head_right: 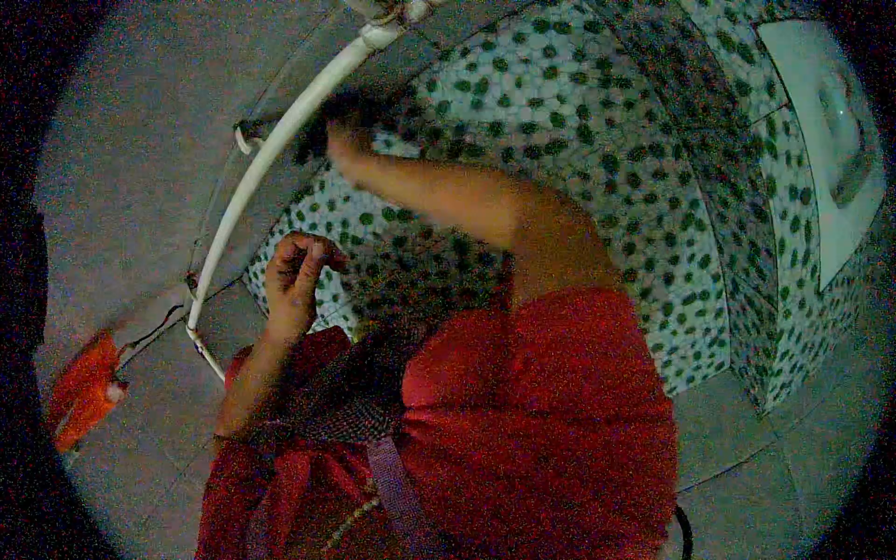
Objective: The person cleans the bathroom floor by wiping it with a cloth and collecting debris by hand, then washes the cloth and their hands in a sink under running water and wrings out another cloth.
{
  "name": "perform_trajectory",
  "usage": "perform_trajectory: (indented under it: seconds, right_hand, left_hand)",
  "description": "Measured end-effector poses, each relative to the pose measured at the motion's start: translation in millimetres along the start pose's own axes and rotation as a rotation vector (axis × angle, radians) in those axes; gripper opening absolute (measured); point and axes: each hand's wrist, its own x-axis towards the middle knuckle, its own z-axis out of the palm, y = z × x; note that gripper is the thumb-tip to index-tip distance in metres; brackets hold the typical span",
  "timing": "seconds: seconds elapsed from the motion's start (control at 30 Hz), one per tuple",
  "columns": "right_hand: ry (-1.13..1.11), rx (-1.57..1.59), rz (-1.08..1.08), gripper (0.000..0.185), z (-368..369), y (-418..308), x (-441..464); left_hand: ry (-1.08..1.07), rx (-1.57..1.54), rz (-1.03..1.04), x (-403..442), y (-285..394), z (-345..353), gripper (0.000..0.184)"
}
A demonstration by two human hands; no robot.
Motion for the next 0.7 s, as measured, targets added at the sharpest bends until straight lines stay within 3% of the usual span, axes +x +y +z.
perform_trajectory:
  seconds: [0.1, 0.13, 0.17, 0.2, 0.27, 0.37, 0.47, 0.53, 0.63, 0.7]
  right_hand:
    - [-0.247, 0.887, 0.525, 0.037, 18, -44, -11]
    - [-0.407, 1.013, 0.627, 0.036, -3, -43, 4]
    - [-0.374, 0.938, 0.586, 0.032, -58, -95, -16]
    - [-0.413, 0.776, 0.423, 0.033, -90, -100, -16]
    - [-0.391, 0.373, 0.045, 0.037, -138, -69, 18]
    - [-0.131, -0.129, -0.213, 0.045, -212, -17, 93]
    - [0.108, -0.587, -0.166, 0.055, -258, 23, 146]
    - [0.175, -0.702, -0.071, 0.061, -246, 31, 150]
    - [0.121, -0.692, -0.074, 0.072, -181, 24, 131]
    - [0.075, -0.476, -0.13, 0.079, -132, 3, 96]
  left_hand:
    - [0.013, 0.098, 0.007, 6, 3, 2, 0.015]
    - [0.027, 0.094, 0.034, 7, 5, 1, 0.015]
    - [0.012, 0.113, 0.012, 6, 12, 0, 0.014]
    - [0.013, 0.078, 0.034, 6, 13, -3, 0.014]
    - [0.013, 0.002, 0.058, 0, 11, -3, 0.013]
    - [-0.004, -0.005, 0.02, -12, 14, -9, 0.011]
    - [-0.022, 0.017, 0.035, -16, 10, -12, 0.01]
    - [-0.024, 0.062, 0.05, -19, 5, -13, 0.01]
    - [0.008, 0.056, 0.057, -11, 6, -12, 0.009]
    - [0.015, 0.024, 0.052, -7, 6, -7, 0.009]
